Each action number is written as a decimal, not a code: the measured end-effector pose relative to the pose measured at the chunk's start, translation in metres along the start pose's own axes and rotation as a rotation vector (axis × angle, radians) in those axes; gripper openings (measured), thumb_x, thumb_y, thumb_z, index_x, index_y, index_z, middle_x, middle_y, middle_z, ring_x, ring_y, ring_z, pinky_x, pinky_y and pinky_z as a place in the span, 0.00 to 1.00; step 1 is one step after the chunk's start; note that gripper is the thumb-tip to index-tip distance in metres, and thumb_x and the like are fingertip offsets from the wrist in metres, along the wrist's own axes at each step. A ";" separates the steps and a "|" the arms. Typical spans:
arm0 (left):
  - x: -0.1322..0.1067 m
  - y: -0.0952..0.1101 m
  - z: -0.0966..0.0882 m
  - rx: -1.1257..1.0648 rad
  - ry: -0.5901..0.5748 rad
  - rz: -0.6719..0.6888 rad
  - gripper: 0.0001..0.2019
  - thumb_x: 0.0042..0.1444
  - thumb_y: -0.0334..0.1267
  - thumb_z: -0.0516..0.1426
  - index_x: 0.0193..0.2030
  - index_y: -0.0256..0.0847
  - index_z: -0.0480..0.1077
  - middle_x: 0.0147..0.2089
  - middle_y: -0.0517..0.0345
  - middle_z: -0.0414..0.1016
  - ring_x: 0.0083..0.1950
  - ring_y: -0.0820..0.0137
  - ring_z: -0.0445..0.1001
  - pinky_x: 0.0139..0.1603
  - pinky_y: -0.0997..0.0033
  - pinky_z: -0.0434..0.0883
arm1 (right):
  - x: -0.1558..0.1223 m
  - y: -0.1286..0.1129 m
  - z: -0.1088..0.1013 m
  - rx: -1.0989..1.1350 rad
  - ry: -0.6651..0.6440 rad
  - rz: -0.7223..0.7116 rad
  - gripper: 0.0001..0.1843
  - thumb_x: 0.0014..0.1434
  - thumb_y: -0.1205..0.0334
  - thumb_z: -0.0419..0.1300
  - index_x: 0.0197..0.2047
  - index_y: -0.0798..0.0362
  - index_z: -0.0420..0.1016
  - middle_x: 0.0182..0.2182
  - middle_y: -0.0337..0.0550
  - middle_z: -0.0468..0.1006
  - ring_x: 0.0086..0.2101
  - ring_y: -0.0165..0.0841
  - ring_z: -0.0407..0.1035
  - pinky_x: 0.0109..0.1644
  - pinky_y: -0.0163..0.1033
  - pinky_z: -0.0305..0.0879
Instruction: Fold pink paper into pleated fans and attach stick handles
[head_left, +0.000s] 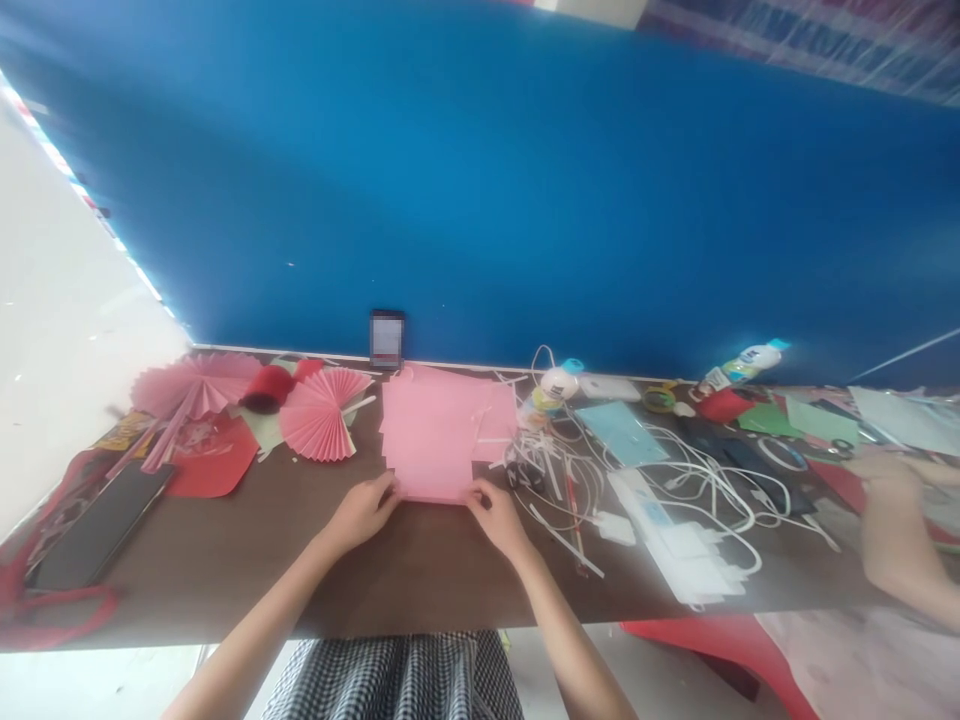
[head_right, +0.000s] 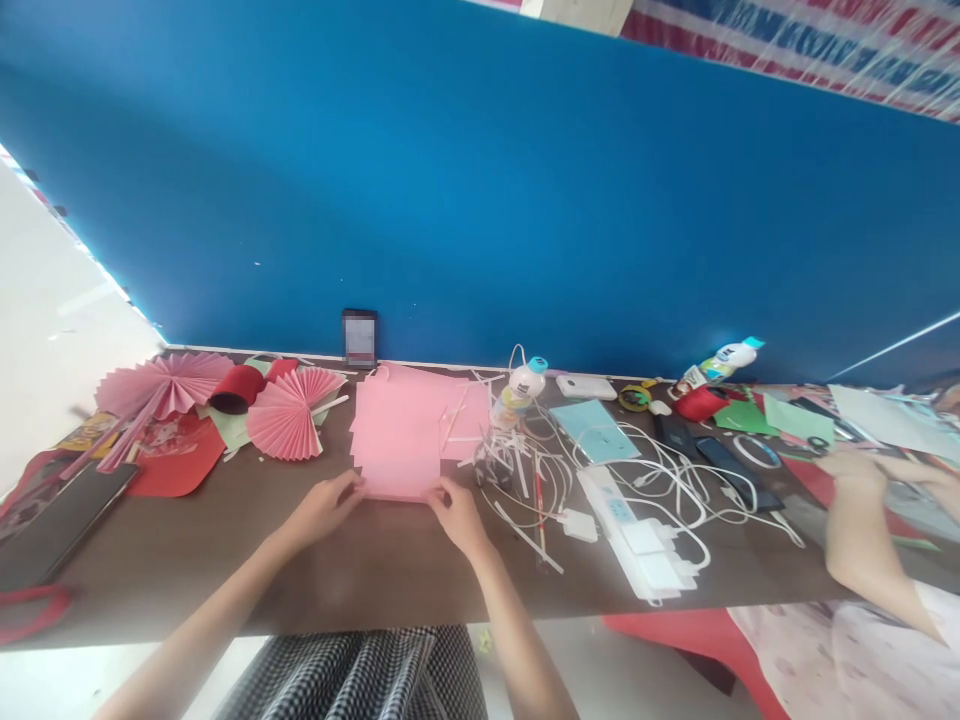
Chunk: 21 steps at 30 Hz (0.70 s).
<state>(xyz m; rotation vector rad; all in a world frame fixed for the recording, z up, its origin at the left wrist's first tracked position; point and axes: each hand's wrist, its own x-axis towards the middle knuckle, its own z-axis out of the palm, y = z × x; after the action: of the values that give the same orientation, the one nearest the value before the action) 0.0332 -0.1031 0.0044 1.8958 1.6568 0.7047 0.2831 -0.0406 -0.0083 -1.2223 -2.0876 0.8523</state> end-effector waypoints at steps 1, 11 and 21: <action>0.005 0.001 0.001 0.012 0.027 -0.041 0.11 0.60 0.44 0.45 0.38 0.42 0.64 0.32 0.58 0.73 0.34 0.67 0.73 0.37 0.70 0.66 | 0.006 -0.001 0.001 -0.033 0.054 0.011 0.11 0.58 0.55 0.52 0.31 0.52 0.70 0.25 0.39 0.74 0.28 0.32 0.69 0.35 0.38 0.66; 0.078 -0.003 0.010 0.122 0.107 -0.194 0.11 0.59 0.40 0.46 0.42 0.40 0.64 0.33 0.55 0.74 0.31 0.68 0.72 0.30 0.72 0.65 | 0.048 -0.017 0.028 -0.514 0.058 -0.433 0.13 0.60 0.62 0.51 0.46 0.53 0.71 0.47 0.47 0.73 0.50 0.39 0.64 0.56 0.49 0.56; 0.071 -0.008 0.048 0.471 0.230 0.196 0.19 0.58 0.33 0.45 0.56 0.36 0.61 0.59 0.44 0.62 0.61 0.59 0.59 0.59 0.58 0.59 | 0.083 -0.005 0.039 -0.476 -0.022 -0.332 0.16 0.60 0.66 0.48 0.49 0.53 0.70 0.49 0.47 0.73 0.52 0.37 0.64 0.56 0.47 0.58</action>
<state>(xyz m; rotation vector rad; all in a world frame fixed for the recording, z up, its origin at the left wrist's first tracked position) 0.0685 -0.0341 -0.0334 2.4079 1.9260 0.6700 0.2170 0.0222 -0.0162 -1.0386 -2.5045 0.2238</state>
